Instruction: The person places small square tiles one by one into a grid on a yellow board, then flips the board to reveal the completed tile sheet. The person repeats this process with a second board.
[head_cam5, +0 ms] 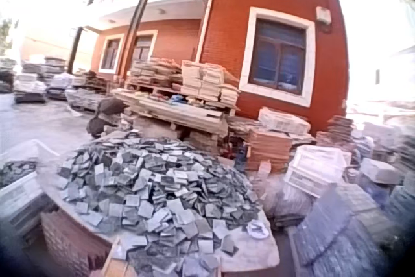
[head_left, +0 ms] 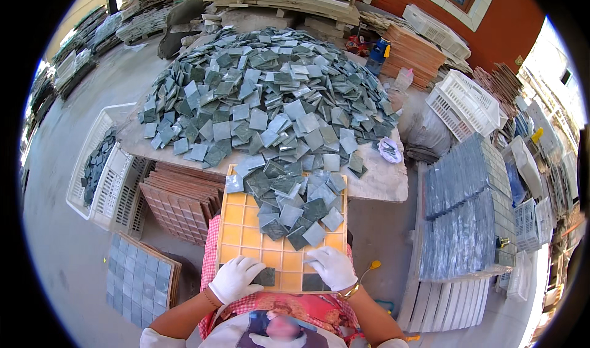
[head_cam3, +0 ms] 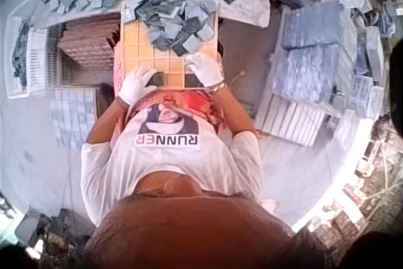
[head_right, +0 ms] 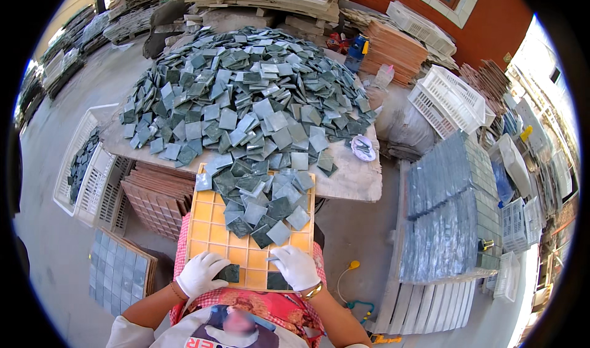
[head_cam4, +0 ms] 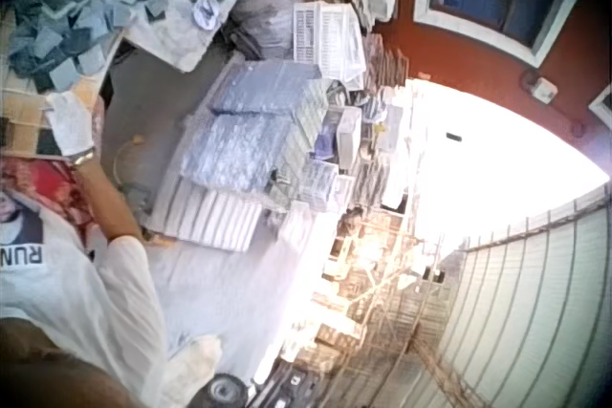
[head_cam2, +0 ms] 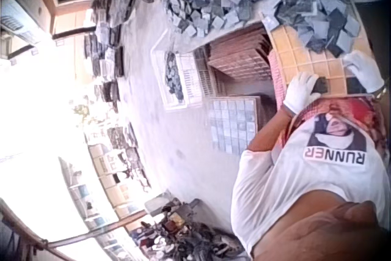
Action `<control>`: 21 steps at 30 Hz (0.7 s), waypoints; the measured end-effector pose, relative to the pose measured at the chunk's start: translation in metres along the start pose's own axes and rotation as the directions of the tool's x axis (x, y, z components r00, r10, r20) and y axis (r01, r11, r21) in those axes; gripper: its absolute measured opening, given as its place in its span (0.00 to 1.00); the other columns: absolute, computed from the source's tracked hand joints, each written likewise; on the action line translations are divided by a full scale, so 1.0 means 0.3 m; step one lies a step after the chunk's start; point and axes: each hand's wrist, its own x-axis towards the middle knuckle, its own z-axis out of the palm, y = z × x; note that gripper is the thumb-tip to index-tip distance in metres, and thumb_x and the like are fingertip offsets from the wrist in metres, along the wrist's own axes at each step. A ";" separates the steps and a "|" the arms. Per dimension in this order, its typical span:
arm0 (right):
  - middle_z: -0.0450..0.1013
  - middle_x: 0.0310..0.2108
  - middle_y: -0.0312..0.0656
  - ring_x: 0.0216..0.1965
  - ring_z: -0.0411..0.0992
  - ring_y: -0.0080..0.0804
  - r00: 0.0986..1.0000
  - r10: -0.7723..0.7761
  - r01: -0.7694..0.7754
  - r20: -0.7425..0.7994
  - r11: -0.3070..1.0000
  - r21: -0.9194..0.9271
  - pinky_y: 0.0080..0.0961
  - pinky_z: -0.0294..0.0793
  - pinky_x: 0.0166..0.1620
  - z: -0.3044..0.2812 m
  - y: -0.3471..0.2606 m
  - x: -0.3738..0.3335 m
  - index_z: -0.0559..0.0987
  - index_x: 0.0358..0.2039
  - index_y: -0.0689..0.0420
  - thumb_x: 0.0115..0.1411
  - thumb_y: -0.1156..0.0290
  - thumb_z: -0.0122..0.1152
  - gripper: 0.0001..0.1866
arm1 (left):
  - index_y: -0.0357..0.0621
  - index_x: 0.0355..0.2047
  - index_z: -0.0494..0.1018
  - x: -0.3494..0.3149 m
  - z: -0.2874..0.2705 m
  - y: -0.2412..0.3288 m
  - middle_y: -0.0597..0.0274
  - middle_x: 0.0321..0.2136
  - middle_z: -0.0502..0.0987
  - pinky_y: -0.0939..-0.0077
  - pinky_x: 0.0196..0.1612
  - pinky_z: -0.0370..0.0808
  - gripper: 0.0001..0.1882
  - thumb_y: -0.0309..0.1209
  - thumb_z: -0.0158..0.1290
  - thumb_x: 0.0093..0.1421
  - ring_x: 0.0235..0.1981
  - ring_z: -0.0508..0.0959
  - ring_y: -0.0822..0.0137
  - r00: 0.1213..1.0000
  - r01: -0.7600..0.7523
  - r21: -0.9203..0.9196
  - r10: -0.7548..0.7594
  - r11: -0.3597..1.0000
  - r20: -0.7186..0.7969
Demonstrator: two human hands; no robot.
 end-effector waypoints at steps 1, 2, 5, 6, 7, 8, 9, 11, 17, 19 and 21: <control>0.73 0.36 0.45 0.37 0.74 0.44 1.000 -0.004 0.006 -0.021 0.998 0.070 0.36 0.74 0.40 0.004 -0.014 0.005 0.75 0.45 0.52 0.58 0.68 0.57 0.13 | 0.45 0.49 0.71 -0.012 0.027 -0.005 0.56 0.40 0.72 0.64 0.47 0.71 0.30 0.41 0.63 0.46 0.42 0.73 0.55 1.000 -0.022 -0.002 0.022 1.000 -0.001; 0.74 0.36 0.45 0.36 0.74 0.43 0.999 -0.007 0.012 -0.041 0.990 0.140 0.34 0.74 0.40 0.004 -0.030 0.006 0.75 0.45 0.53 0.59 0.68 0.57 0.13 | 0.46 0.50 0.71 -0.024 0.045 -0.007 0.57 0.40 0.72 0.64 0.47 0.71 0.30 0.41 0.63 0.46 0.42 0.73 0.55 0.999 -0.044 -0.003 0.044 0.999 -0.003; 0.76 0.36 0.46 0.37 0.76 0.39 0.999 -0.019 0.033 -0.045 0.948 0.316 0.29 0.75 0.38 0.020 -0.044 -0.003 0.76 0.45 0.55 0.60 0.69 0.57 0.13 | 0.46 0.50 0.71 -0.022 0.045 0.008 0.58 0.40 0.71 0.64 0.48 0.70 0.31 0.43 0.63 0.46 0.42 0.72 0.57 0.999 -0.037 0.048 0.037 0.998 0.004; 0.76 0.35 0.46 0.37 0.76 0.39 0.989 0.122 -0.143 0.078 0.917 0.372 0.30 0.75 0.38 0.009 -0.071 -0.002 0.76 0.44 0.55 0.60 0.69 0.57 0.12 | 0.45 0.50 0.71 -0.017 0.053 0.006 0.58 0.40 0.71 0.64 0.48 0.69 0.32 0.44 0.63 0.45 0.42 0.72 0.57 0.999 -0.048 0.058 0.049 0.997 -0.009; 0.76 0.34 0.47 0.36 0.76 0.40 0.944 0.254 -0.320 0.210 0.858 0.402 0.31 0.75 0.38 -0.007 -0.120 -0.001 0.76 0.44 0.55 0.60 0.69 0.57 0.12 | 0.46 0.50 0.71 -0.017 0.064 0.002 0.58 0.40 0.71 0.64 0.48 0.69 0.32 0.44 0.63 0.45 0.42 0.72 0.57 0.998 -0.046 0.054 0.048 0.997 -0.033; 0.75 0.32 0.47 0.36 0.76 0.41 0.864 0.370 -0.490 0.341 0.771 0.406 0.32 0.75 0.38 -0.010 -0.151 0.001 0.77 0.43 0.56 0.60 0.69 0.57 0.11 | 0.46 0.50 0.71 -0.019 0.073 -0.006 0.59 0.40 0.71 0.64 0.48 0.69 0.32 0.45 0.63 0.45 0.42 0.72 0.57 0.997 -0.045 0.050 0.048 0.998 -0.057; 0.74 0.33 0.46 0.36 0.75 0.42 0.897 0.330 -0.430 0.293 0.802 0.414 0.35 0.75 0.38 0.039 -0.121 -0.022 0.77 0.42 0.55 0.60 0.67 0.57 0.11 | 0.46 0.50 0.71 -0.016 0.076 -0.005 0.59 0.40 0.71 0.64 0.48 0.69 0.32 0.45 0.63 0.45 0.42 0.72 0.57 0.996 -0.049 0.049 0.052 0.998 -0.078; 0.72 0.35 0.46 0.36 0.75 0.41 0.985 0.155 -0.169 0.079 0.963 0.210 0.35 0.75 0.37 0.104 -0.091 -0.045 0.76 0.41 0.55 0.60 0.66 0.57 0.11 | 0.46 0.49 0.71 -0.015 0.068 0.006 0.60 0.41 0.71 0.66 0.47 0.68 0.31 0.44 0.62 0.45 0.42 0.71 0.59 0.997 -0.026 0.059 0.030 0.998 -0.078; 0.69 0.44 0.45 0.44 0.71 0.45 0.960 -0.100 0.132 0.260 0.985 -0.110 0.36 0.73 0.44 0.086 -0.137 -0.034 0.70 0.51 0.56 0.53 0.58 0.64 0.27 | 0.46 0.49 0.72 -0.012 0.073 0.011 0.60 0.40 0.70 0.66 0.48 0.68 0.31 0.45 0.62 0.45 0.43 0.71 0.58 1.000 -0.008 0.072 0.009 0.997 -0.007; 0.68 0.39 0.44 0.40 0.72 0.42 0.963 -0.073 0.119 0.258 0.978 -0.169 0.36 0.74 0.40 0.071 -0.163 -0.024 0.70 0.46 0.55 0.50 0.60 0.66 0.24 | 0.46 0.48 0.73 -0.007 0.068 0.011 0.60 0.39 0.71 0.65 0.48 0.68 0.30 0.44 0.63 0.45 0.43 0.71 0.58 1.000 -0.010 0.075 0.010 0.997 0.000; 0.67 0.36 0.43 0.37 0.72 0.41 0.967 -0.031 0.090 0.254 0.970 -0.225 0.36 0.75 0.37 0.052 -0.196 -0.019 0.70 0.42 0.55 0.49 0.62 0.67 0.23 | 0.46 0.47 0.74 -0.007 0.055 0.016 0.61 0.39 0.71 0.65 0.47 0.69 0.28 0.43 0.62 0.45 0.43 0.71 0.59 0.999 -0.026 0.076 0.028 0.997 -0.031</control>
